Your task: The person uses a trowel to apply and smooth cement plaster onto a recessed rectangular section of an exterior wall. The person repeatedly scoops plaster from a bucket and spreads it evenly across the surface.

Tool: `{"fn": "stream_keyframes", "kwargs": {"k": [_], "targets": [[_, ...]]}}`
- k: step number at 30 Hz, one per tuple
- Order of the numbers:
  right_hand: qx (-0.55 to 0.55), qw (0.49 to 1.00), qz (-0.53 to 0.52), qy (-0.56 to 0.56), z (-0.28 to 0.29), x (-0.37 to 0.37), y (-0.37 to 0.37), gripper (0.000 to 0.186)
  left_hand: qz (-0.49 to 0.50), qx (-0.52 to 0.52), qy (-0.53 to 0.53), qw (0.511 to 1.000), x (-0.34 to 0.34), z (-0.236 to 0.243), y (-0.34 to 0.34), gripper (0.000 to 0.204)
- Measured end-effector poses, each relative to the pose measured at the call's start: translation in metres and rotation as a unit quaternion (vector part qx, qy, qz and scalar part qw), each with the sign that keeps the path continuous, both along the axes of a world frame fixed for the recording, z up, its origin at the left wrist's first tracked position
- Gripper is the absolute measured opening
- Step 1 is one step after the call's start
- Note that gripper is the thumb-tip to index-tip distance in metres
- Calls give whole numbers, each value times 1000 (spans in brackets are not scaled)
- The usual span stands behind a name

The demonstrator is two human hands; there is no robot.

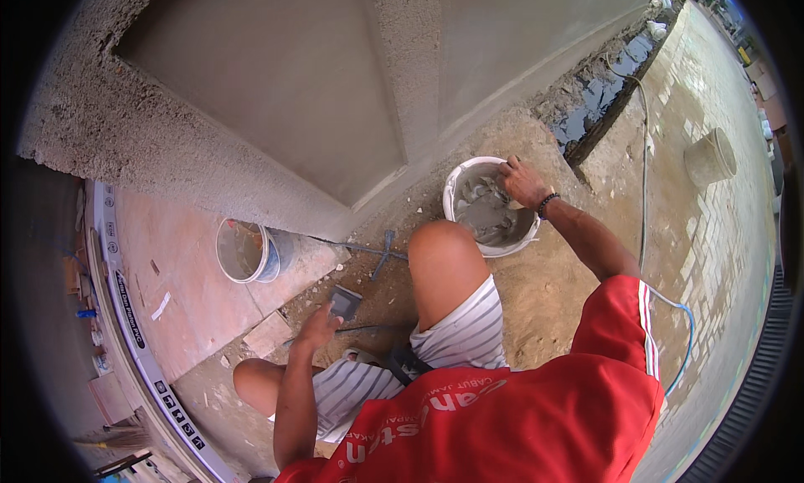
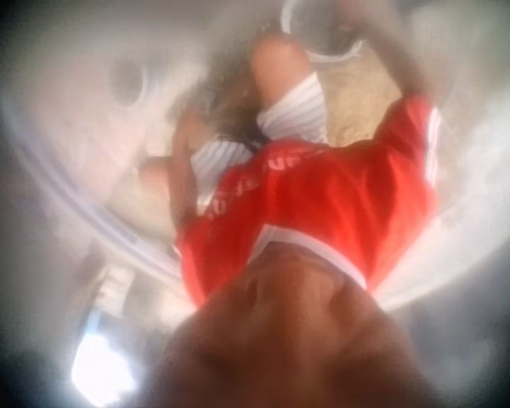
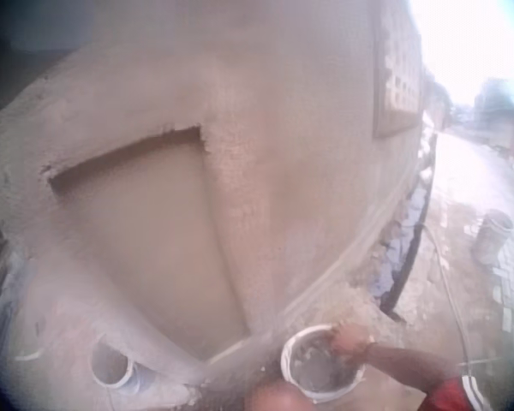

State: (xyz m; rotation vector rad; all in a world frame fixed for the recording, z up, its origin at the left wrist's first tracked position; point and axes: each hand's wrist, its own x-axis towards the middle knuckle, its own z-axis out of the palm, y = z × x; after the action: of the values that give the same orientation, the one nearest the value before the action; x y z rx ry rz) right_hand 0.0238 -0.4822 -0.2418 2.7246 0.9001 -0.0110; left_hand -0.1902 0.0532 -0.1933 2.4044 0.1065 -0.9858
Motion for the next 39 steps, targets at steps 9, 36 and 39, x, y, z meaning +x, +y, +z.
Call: {"fn": "stream_keyframes", "kwargs": {"k": [9, 36, 39], "targets": [[25, 999, -10, 18, -16, -8, -9, 16, 29, -9, 28, 999, 2, -5, -5, 61], [32, 999, -29, 18, -24, -15, -10, 17, 13, 18, 41, 999, 7, -21, -3, 60], [32, 999, -37, 25, -20, -16, -8, 17, 12, 23, 44, 999, 8, -21, -3, 60]]}}
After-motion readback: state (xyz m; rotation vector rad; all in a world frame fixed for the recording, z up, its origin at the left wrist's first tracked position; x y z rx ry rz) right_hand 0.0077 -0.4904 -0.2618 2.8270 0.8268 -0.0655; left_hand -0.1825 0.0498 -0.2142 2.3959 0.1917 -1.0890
